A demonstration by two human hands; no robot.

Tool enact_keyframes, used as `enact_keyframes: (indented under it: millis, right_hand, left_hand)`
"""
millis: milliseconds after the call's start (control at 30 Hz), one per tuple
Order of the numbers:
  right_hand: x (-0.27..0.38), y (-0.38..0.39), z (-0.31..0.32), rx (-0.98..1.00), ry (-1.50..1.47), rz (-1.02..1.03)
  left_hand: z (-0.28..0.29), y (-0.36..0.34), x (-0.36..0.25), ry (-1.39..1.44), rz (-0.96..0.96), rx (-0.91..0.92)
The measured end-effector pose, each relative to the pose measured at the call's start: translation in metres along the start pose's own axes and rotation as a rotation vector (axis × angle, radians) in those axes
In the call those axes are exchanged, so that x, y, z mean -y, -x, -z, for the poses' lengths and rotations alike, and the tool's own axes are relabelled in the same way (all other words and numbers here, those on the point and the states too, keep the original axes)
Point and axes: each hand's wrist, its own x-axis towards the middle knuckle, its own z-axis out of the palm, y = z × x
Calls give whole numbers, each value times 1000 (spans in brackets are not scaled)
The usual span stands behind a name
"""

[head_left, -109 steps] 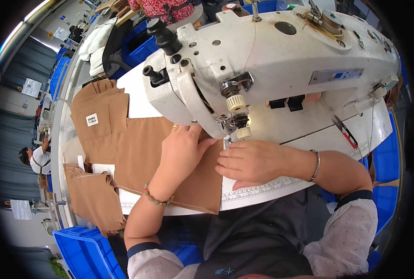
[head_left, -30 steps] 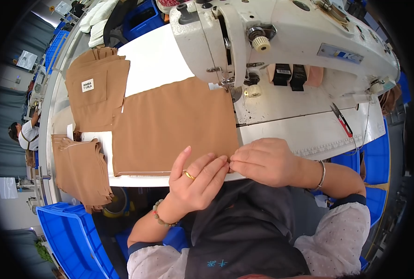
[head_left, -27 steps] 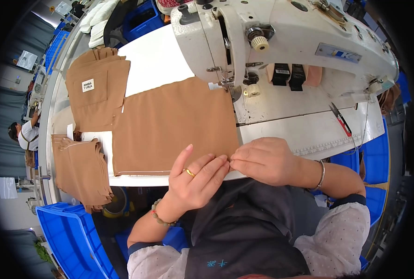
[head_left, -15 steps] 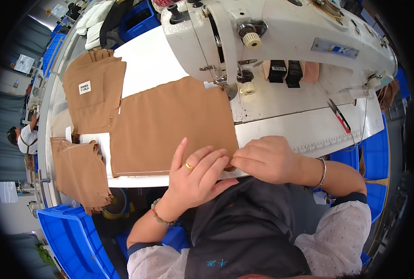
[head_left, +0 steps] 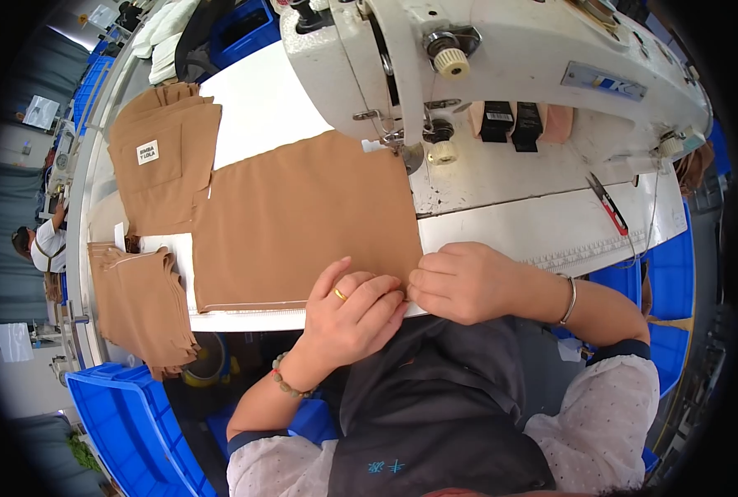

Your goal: Sewing and assembling pieces for leather or fabric bags using an industrial sewing machine.

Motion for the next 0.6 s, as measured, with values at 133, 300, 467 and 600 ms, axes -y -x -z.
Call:
enact_keyframes:
  millis: [133, 300, 467, 600]
  right_hand:
    - [2, -6, 1, -162, -65, -68]
    - [5, -7, 3, -244, -37, -116]
    - [6, -7, 6, -259, -49, -119]
    - [8, -6, 6, -279, 26, -58]
  left_hand:
    - [-2, -7, -7, -7, 74, -102]
    - [1, -4, 0, -50, 5, -178]
    - [5, -3, 2, -90, -120, -201]
    - [7, -3, 1, -93, -120, -175]
